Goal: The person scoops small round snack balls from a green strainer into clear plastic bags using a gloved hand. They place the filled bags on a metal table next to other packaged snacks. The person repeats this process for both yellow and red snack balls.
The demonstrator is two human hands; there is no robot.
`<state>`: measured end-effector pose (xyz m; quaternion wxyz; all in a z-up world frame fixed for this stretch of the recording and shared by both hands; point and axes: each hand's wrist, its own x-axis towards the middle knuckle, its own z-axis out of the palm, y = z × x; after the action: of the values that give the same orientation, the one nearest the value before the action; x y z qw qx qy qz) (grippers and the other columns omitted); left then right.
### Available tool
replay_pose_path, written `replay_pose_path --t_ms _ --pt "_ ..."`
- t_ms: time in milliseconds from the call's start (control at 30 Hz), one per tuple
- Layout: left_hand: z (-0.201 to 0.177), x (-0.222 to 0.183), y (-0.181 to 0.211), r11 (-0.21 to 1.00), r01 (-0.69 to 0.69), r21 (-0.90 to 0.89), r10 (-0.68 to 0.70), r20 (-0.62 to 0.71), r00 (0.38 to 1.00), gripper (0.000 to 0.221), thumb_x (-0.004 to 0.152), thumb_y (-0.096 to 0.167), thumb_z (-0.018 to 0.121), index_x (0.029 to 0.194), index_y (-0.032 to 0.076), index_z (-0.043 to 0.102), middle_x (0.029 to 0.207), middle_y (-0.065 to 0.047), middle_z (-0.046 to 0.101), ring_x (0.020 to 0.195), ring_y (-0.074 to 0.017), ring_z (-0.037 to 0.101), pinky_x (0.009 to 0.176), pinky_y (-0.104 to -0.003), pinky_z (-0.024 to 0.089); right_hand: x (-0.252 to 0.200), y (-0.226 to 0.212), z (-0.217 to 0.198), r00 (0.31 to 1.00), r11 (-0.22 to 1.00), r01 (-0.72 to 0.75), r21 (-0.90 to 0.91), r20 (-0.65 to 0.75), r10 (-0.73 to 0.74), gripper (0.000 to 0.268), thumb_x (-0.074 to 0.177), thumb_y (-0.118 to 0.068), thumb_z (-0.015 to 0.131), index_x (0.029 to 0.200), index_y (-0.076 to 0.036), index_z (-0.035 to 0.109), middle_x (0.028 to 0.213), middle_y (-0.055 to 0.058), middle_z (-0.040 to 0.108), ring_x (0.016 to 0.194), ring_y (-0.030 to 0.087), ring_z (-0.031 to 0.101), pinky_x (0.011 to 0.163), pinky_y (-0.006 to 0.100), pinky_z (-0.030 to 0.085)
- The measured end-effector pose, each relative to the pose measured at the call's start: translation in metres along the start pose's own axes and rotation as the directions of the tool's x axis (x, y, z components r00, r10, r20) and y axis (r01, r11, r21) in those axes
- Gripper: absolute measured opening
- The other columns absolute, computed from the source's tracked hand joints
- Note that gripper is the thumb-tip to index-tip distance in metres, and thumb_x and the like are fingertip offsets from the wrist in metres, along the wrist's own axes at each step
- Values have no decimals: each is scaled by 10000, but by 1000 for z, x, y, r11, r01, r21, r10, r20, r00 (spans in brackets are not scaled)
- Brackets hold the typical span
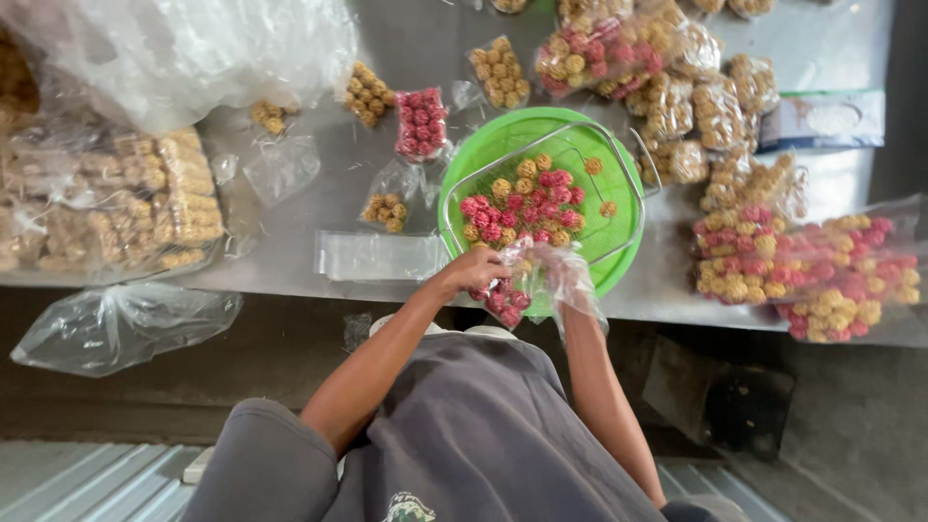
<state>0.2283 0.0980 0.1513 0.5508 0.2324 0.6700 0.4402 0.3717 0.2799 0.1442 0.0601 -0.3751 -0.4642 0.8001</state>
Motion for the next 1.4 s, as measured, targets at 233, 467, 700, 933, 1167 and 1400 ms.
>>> replay_pose_path --t_ms 233,467,700,933,1167,1400 --pt "-111 -71 -21 902 20 -432 -213 -402 890 272 912 202 677 997 -57 689 747 -88 711 478 -115 561 374 -270 366 1 -44 -6 917 974 -224 29 -332 221 219 891 -253 766 979 -77 670 743 -3 559 529 92 442 451 265 349" --pt "-132 -68 -4 967 -220 125 250 -603 758 906 804 532 836 1451 4 486 1450 -222 509 1323 -336 552 1122 -510 481 0 -64 109 969 963 -192 189 -118 217 230 925 -216 754 1059 -75 631 911 20 669 766 113 577 697 266 515" --pt "-122 -80 29 929 -198 -314 92 -322 942 555 979 317 601 1453 54 476 1007 -202 711 774 -278 738 654 -409 621 10 -62 223 932 1000 15 -5 363 -13 521 1001 -276 591 1438 -8 496 1325 41 654 1189 170 607 997 316 498" --pt "-408 -138 -45 994 73 -85 -62 -961 -271 466 1115 362 616 1474 78 526 1301 -193 641 1262 -310 642 1120 -441 581 27 -61 210 983 776 30 -630 158 90 511 970 -394 624 1325 -28 620 1202 121 735 1056 207 707 866 327 576" --pt "-572 -61 -102 973 107 -205 -202 -979 -39 658 932 197 646 1496 42 344 1447 -209 480 1227 -310 631 996 -424 609 34 -44 181 962 685 -162 -710 41 271 483 935 -366 666 1278 -27 642 1134 106 751 944 202 718 793 322 567" --pt "-573 -12 -57 984 11 180 180 -984 0 398 990 113 575 1368 34 476 1291 -147 553 1151 -260 633 971 -422 596 28 -42 194 941 683 -95 -724 160 300 405 943 -289 678 1259 -35 668 1087 61 742 932 159 712 767 281 542"
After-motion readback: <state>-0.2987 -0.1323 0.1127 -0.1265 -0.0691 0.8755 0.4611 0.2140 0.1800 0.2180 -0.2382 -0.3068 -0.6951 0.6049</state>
